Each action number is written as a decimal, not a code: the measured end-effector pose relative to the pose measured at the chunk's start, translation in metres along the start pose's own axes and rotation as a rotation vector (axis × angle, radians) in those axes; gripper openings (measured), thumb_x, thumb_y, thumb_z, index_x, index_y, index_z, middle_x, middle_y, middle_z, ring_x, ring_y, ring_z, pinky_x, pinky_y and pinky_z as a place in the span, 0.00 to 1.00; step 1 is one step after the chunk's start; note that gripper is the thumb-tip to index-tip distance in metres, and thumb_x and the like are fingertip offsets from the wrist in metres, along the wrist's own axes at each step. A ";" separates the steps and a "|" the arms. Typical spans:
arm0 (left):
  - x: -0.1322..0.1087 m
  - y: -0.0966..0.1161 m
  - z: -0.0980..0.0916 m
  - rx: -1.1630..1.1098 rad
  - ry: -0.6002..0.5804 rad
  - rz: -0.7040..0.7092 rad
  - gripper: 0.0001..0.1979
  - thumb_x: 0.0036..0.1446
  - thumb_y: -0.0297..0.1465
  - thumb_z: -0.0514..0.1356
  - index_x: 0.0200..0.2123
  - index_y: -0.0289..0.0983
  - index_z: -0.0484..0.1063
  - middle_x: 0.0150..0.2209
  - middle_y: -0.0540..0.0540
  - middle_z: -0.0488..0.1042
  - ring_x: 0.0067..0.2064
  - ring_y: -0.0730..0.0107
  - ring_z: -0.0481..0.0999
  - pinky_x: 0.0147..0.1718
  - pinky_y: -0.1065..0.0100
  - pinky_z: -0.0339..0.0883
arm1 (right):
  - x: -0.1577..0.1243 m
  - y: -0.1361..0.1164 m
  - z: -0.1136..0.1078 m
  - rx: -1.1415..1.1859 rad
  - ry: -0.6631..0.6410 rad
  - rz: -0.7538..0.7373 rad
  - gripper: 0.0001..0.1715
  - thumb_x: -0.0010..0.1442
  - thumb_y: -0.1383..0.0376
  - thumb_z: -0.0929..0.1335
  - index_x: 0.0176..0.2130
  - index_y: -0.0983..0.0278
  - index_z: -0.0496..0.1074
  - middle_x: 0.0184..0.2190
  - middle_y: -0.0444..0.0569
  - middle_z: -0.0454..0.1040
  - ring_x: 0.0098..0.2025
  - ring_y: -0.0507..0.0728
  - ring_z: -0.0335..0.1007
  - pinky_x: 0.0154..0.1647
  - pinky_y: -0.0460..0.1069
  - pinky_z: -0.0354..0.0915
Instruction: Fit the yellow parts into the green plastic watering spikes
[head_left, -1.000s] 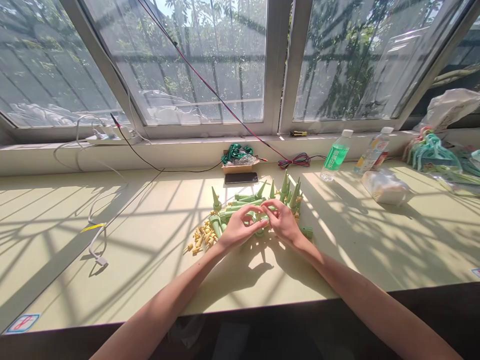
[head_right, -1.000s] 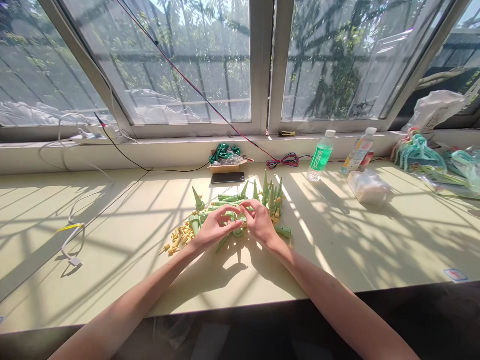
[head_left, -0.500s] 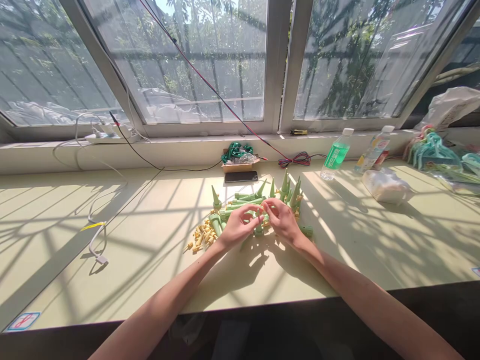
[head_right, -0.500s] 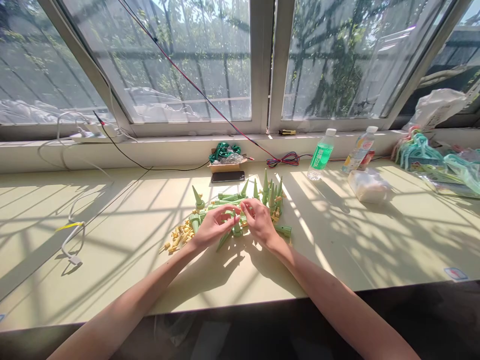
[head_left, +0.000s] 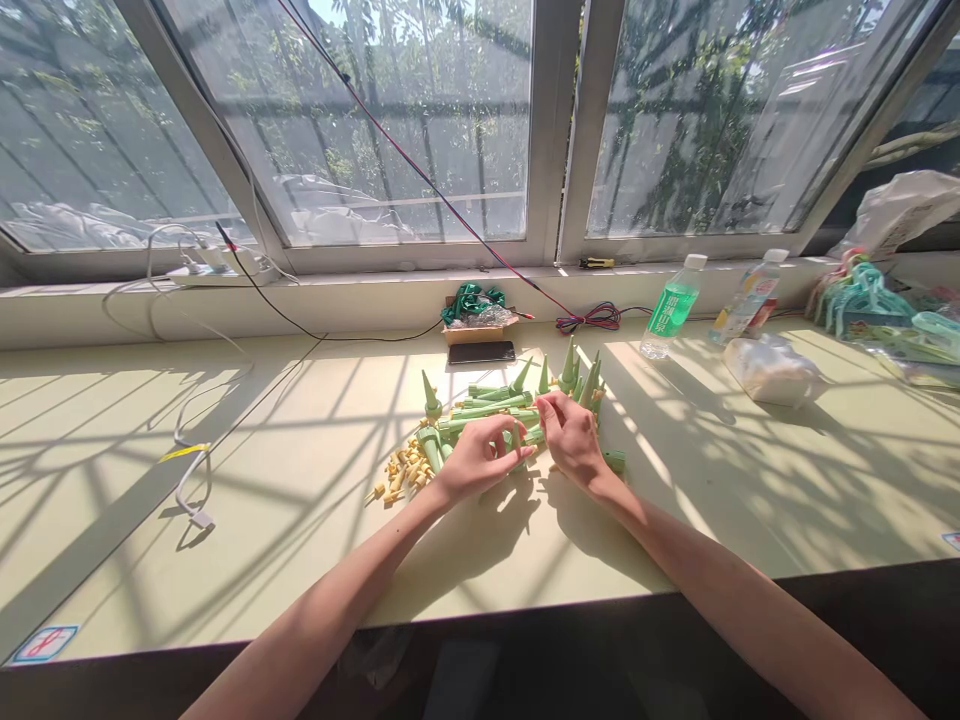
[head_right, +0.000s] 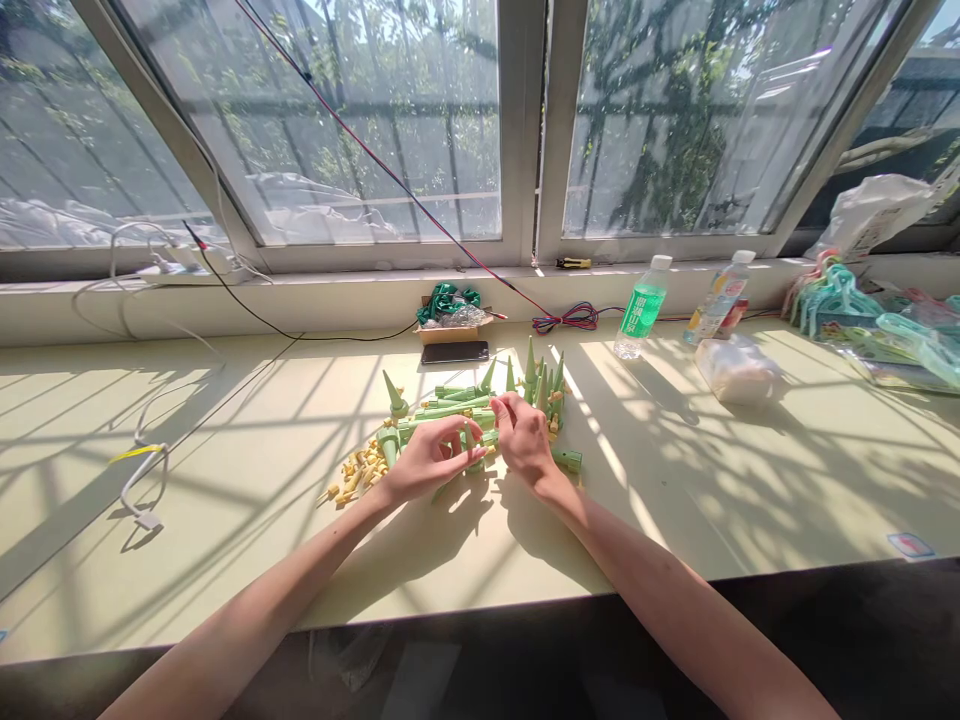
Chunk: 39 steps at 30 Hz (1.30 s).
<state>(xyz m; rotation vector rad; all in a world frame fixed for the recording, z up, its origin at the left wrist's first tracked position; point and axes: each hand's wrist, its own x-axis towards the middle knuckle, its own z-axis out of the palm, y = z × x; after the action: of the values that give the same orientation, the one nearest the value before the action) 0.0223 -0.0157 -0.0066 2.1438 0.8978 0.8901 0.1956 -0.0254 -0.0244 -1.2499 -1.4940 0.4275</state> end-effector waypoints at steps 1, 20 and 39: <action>0.000 0.000 0.000 0.022 -0.004 0.003 0.11 0.56 0.37 0.63 0.33 0.35 0.74 0.28 0.49 0.71 0.23 0.79 0.64 0.19 0.76 0.58 | 0.000 -0.001 0.000 0.009 0.000 0.001 0.22 0.68 0.52 0.60 0.33 0.64 0.70 0.21 0.43 0.67 0.23 0.52 0.63 0.27 0.47 0.60; -0.001 -0.009 0.003 0.011 -0.034 -0.023 0.11 0.59 0.37 0.60 0.36 0.34 0.73 0.28 0.48 0.72 0.28 0.73 0.68 0.26 0.73 0.63 | 0.000 0.000 0.000 0.035 -0.003 -0.059 0.14 0.66 0.57 0.62 0.36 0.63 0.71 0.26 0.45 0.74 0.26 0.53 0.70 0.30 0.48 0.65; 0.005 -0.006 -0.001 -0.156 0.395 -0.118 0.17 0.63 0.42 0.58 0.29 0.36 0.70 0.26 0.49 0.69 0.28 0.72 0.69 0.24 0.71 0.61 | -0.001 0.002 0.003 0.098 -0.045 -0.044 0.12 0.64 0.56 0.65 0.37 0.61 0.73 0.32 0.48 0.78 0.31 0.56 0.75 0.35 0.51 0.72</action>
<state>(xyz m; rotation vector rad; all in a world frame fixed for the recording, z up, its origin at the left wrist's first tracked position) 0.0219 -0.0085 -0.0088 1.7927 1.0925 1.3034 0.1936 -0.0241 -0.0280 -1.1354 -1.5176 0.4964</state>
